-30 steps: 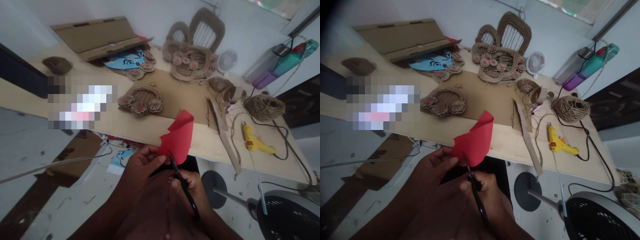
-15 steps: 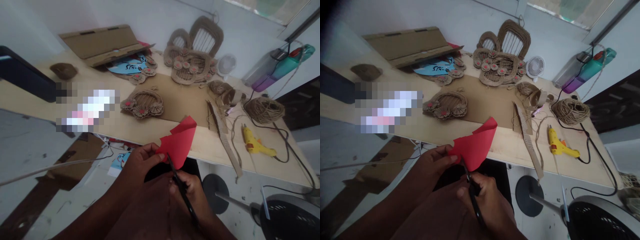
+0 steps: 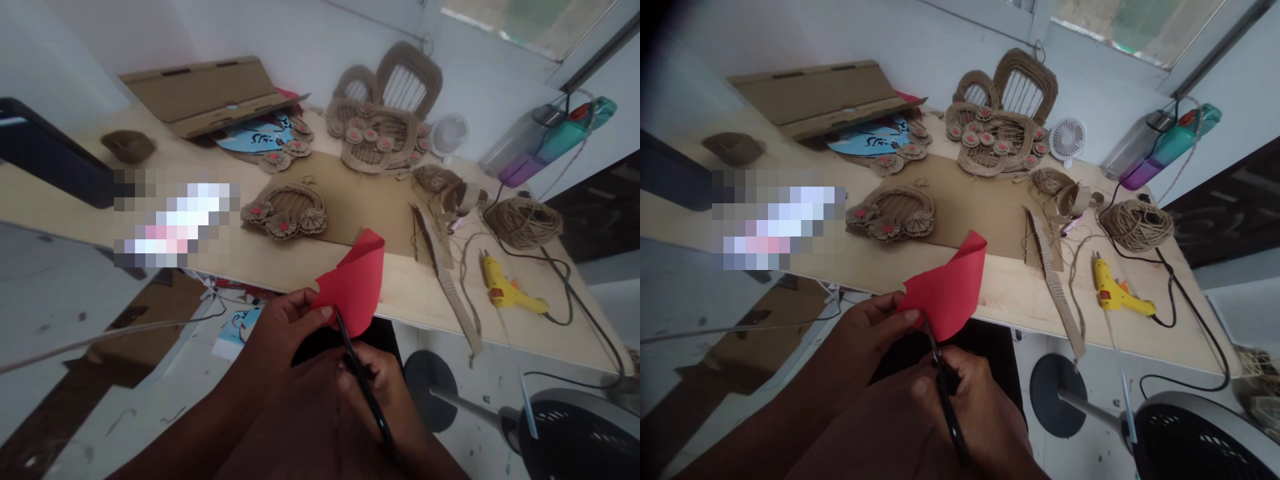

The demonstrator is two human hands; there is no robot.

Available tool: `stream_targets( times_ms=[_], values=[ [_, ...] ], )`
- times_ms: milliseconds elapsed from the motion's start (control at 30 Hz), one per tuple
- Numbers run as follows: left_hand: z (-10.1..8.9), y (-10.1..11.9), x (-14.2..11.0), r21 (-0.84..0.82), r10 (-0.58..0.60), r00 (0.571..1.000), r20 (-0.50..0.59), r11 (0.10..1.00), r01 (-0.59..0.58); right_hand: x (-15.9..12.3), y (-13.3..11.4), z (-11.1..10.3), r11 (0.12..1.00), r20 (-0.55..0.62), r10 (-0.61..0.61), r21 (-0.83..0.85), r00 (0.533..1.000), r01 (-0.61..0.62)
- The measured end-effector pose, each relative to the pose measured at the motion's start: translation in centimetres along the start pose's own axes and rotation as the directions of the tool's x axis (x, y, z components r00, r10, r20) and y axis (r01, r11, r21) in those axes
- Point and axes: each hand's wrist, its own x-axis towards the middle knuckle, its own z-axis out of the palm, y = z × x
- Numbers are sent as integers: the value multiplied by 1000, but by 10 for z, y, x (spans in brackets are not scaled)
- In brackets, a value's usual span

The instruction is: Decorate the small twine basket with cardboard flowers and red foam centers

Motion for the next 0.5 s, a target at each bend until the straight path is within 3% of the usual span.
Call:
stream_targets(
  times_ms=[500],
  values=[
    [1,9,-1,64,-33,998,48,998,30,0,-4,-2,998,15,-55,30,998,55]
  ],
)
